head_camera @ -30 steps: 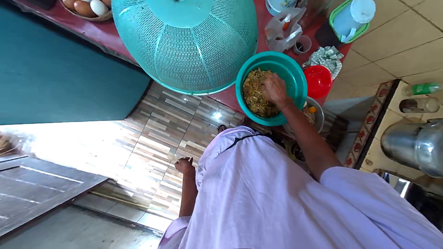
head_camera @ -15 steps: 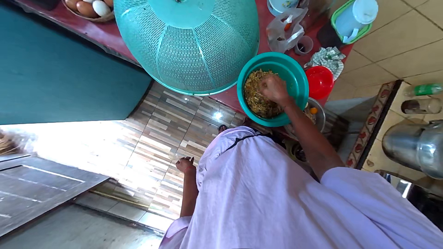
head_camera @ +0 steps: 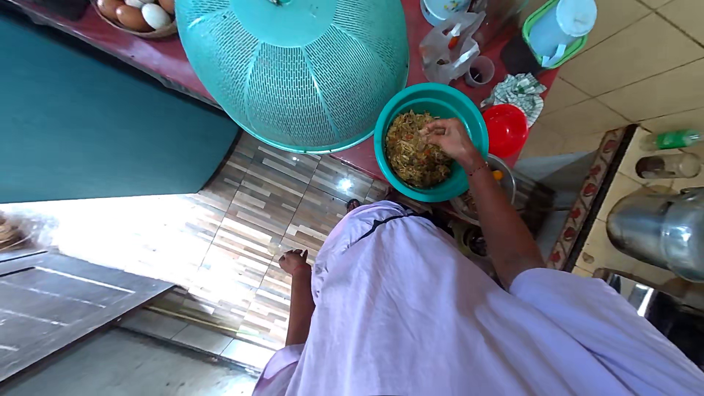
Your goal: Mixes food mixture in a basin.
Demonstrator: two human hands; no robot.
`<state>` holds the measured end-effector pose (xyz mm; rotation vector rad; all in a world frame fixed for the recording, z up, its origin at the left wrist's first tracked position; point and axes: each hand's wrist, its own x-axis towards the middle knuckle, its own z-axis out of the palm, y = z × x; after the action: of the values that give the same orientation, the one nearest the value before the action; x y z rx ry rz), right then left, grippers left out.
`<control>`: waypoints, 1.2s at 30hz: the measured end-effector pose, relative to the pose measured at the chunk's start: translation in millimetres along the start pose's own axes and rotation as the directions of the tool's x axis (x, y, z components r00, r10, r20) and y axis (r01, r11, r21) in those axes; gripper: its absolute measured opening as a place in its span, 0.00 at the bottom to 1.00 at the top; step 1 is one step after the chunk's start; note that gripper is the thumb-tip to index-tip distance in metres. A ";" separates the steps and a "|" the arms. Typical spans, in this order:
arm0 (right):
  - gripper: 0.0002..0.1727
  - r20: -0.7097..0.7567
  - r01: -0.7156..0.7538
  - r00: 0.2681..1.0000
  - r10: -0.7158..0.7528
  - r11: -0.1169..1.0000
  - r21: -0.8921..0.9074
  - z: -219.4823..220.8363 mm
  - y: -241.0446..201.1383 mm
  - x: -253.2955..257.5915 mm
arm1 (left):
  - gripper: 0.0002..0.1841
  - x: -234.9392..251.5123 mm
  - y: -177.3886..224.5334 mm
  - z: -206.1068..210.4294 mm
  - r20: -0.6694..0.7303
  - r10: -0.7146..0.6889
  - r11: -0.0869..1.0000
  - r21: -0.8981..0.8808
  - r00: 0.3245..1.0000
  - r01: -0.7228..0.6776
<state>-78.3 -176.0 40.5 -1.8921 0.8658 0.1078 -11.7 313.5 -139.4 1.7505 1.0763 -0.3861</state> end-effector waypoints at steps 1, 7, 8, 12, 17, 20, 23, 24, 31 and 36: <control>0.13 0.001 0.011 1.000 -0.011 1.000 0.009 0.4 1.3 0.6 | 0.17 -0.3 -0.2 -0.7 0.001 -0.002 1.000 -0.002 1.000 0.002; 0.14 -0.026 -0.050 0.999 0.044 0.937 -0.345 0.7 3.5 0.5 | 0.18 -3.5 -2.5 -3.5 0.001 -0.014 1.000 0.018 1.000 0.014; 0.14 -0.030 -0.047 0.999 0.038 0.916 -0.399 1.3 2.5 -0.7 | 0.18 -4.4 -2.0 -3.6 -0.003 -0.014 1.000 0.018 1.000 0.014; 0.16 -0.075 -0.005 0.996 -0.041 0.847 -0.531 5.6 4.9 -2.5 | 0.18 -8.9 0.4 -2.5 -0.006 -0.013 0.999 0.031 1.000 0.014; 0.16 -0.092 0.049 0.989 -0.118 0.834 -0.549 14.1 0.2 7.5 | 0.17 -1.3 -2.7 -1.5 -0.007 -0.008 1.000 0.021 1.000 0.008; 0.16 -0.081 0.050 0.990 -0.117 0.817 -0.575 24.5 -0.8 22.8 | 0.17 0.1 -2.3 -1.0 -0.012 0.000 1.000 0.018 1.000 0.001; 0.17 -0.055 0.039 0.994 -0.093 0.783 -0.620 35.9 -2.3 38.7 | 0.17 -0.2 -2.0 -1.8 -0.008 0.003 1.000 0.015 1.000 -0.003; 0.17 -0.039 0.041 0.996 -0.085 0.768 -0.640 39.0 -3.0 42.2 | 0.18 0.5 -3.0 -2.8 -0.006 0.003 1.000 0.017 1.000 -0.003; 0.16 0.011 0.047 0.998 -0.054 0.724 -0.688 42.1 -7.0 47.5 | 0.18 -2.3 -10.9 -9.4 -0.018 -0.021 0.999 0.041 1.000 0.022; 0.15 -0.035 -0.004 0.999 -0.016 0.866 -0.499 23.9 -15.6 35.1 | 0.19 -11.3 -8.6 -10.1 -0.026 -0.026 0.998 0.059 0.999 0.028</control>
<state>-36.0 -170.8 25.6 -2.3873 0.9183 0.3201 -27.0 317.6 -132.3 1.7990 1.1178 -0.4174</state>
